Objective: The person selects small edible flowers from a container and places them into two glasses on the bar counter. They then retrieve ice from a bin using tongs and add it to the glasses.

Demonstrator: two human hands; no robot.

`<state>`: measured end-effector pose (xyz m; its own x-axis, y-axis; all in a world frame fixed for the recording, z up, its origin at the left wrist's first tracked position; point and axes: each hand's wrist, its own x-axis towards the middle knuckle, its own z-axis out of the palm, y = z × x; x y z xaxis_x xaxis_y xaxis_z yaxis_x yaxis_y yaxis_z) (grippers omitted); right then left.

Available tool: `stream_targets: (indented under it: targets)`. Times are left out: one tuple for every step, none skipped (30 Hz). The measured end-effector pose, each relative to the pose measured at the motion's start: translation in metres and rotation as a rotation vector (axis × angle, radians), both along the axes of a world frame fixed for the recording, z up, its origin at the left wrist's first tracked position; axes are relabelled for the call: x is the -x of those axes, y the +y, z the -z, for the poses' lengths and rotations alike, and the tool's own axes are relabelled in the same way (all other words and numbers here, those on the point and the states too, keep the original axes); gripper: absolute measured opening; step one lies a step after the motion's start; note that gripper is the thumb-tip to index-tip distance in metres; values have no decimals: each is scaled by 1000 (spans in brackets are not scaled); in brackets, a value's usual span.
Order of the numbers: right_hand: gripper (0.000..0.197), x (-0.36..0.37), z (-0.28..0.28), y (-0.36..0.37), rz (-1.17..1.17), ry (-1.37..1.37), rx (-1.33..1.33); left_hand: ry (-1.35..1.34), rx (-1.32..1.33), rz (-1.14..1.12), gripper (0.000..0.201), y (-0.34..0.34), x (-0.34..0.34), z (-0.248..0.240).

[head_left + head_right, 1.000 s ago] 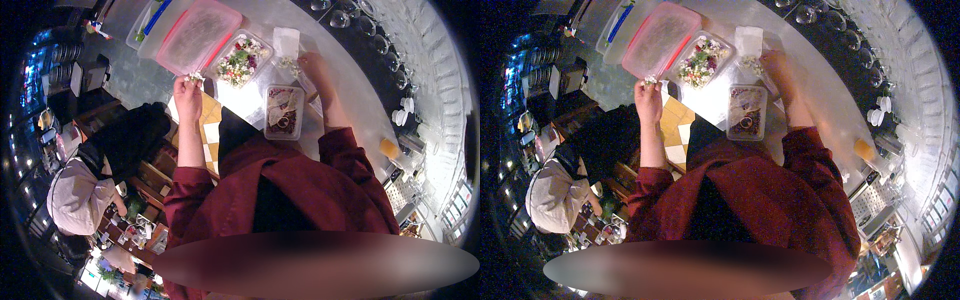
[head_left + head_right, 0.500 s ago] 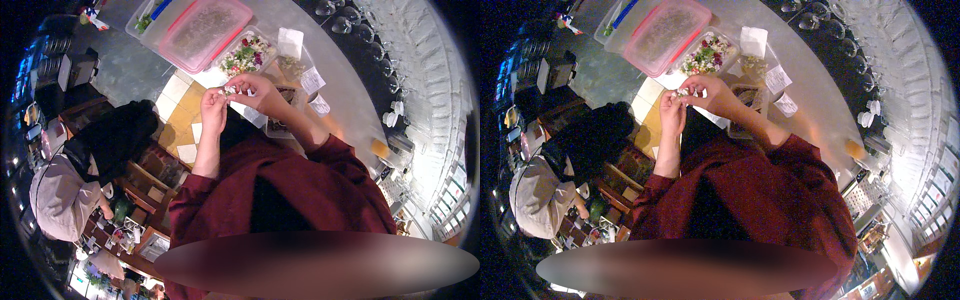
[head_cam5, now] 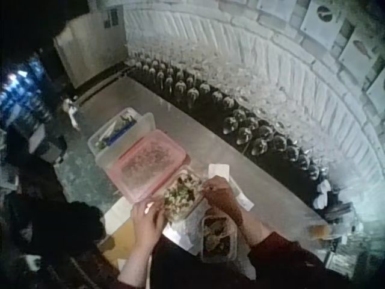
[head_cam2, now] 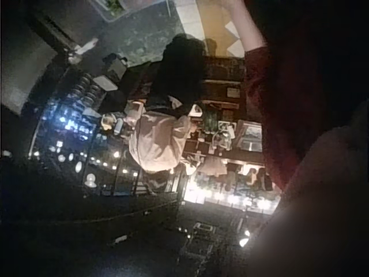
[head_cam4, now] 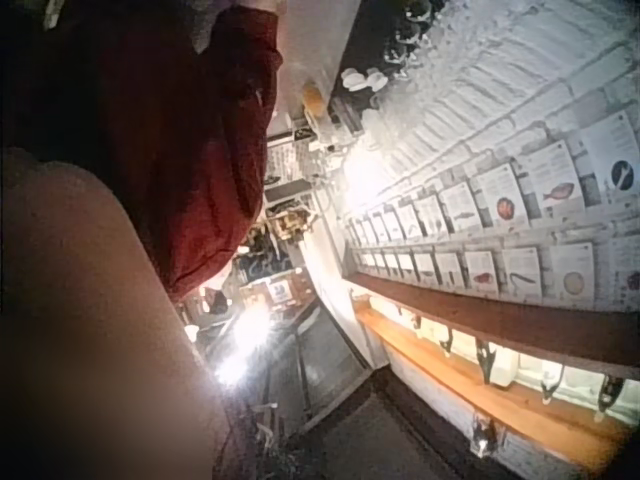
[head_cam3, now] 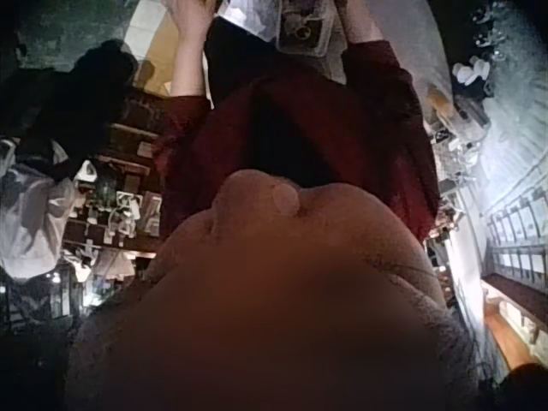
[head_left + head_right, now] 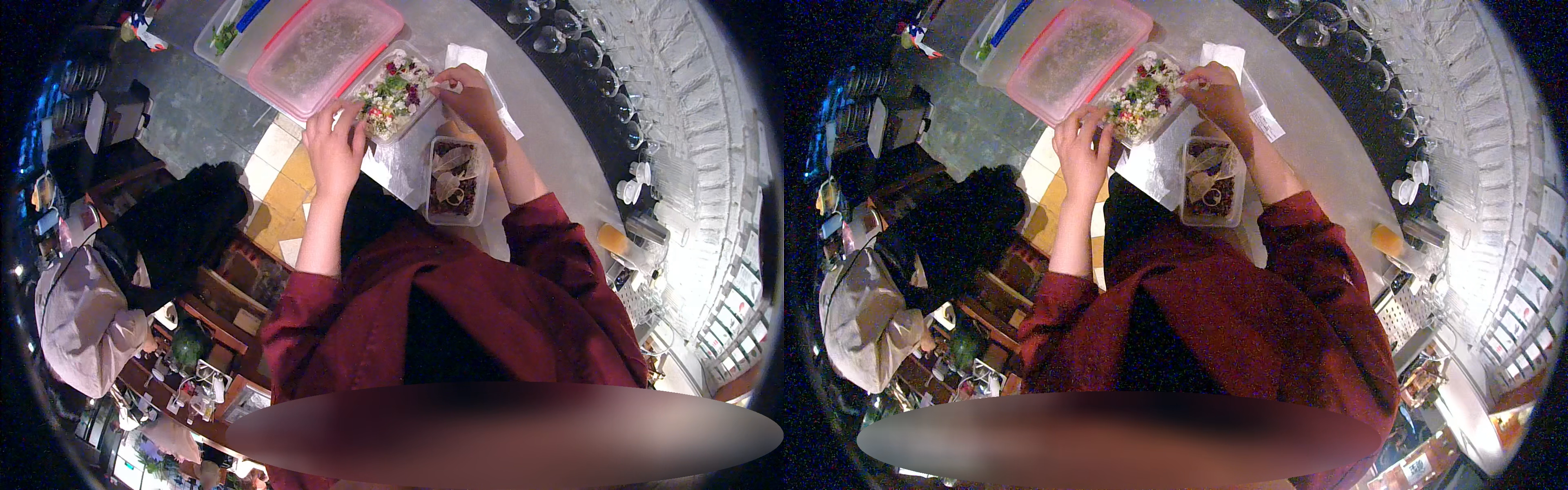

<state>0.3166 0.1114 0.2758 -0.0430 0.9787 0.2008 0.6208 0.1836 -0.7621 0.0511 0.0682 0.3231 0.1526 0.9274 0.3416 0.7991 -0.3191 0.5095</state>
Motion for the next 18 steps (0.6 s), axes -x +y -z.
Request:
stream_targets:
  targets:
    - [19, 0, 10, 5, -4, -49, -48, 14, 45, 23, 30, 7, -3, -3]
    - [20, -2, 19, 6, -7, -99, -96, 53, 18, 66, 31, 13, -6, -2]
    - [20, 1, 17, 7, -3, -169, -112, 93, -5, 102, 31, 17, -8, 1]
    - [21, 5, 9, 6, 4, -241, -129, 131, -29, 140, 32, 22, -10, 3]
    - [22, 9, 3, 4, 12, -313, -146, 163, -20, 153, 32, 25, -12, 5]
    - [23, 13, 1, 0, 44, -359, -161, 194, -12, 173, 32, 27, -14, 8]
    - [24, 16, 0, -3, 76, -404, -175, 226, -5, 193, 33, 29, -16, 11]
    - [24, 19, -1, -5, 110, -450, -189, 251, -10, 209, 33, 32, -17, 16]
    - [25, 22, -3, -6, 119, -447, -173, 275, -15, 223, 33, 35, -18, 18]
    - [25, 23, -6, -5, 128, -444, -156, 299, -20, 238, 33, 38, -19, 21]
    - [26, 23, -10, -4, 138, -440, -139, 328, -39, 242, 33, 40, -20, 23]
    - [23, 19, -15, -3, 132, -360, -142, 352, -57, 247, 33, 41, -23, 24]
    - [20, 14, -21, -2, 127, -281, -145, 377, -76, 253, 33, 43, -26, 25]
    - [17, 7, -25, -3, 122, -201, -149, 411, -70, 265, 33, 45, -27, 25]
    - [17, -4, -27, -5, 173, -196, -188, 442, -65, 279, 33, 49, -29, 26]
    - [17, -20, -29, -6, 223, -194, -229, 471, -61, 291, 33, 51, -30, 26]
    - [17, -36, -30, -8, 272, -192, -269, 466, -48, 300, 34, 53, -30, 25]
    - [17, -53, -30, -14, 324, -200, -194, 459, -36, 310, 35, 54, -31, 24]
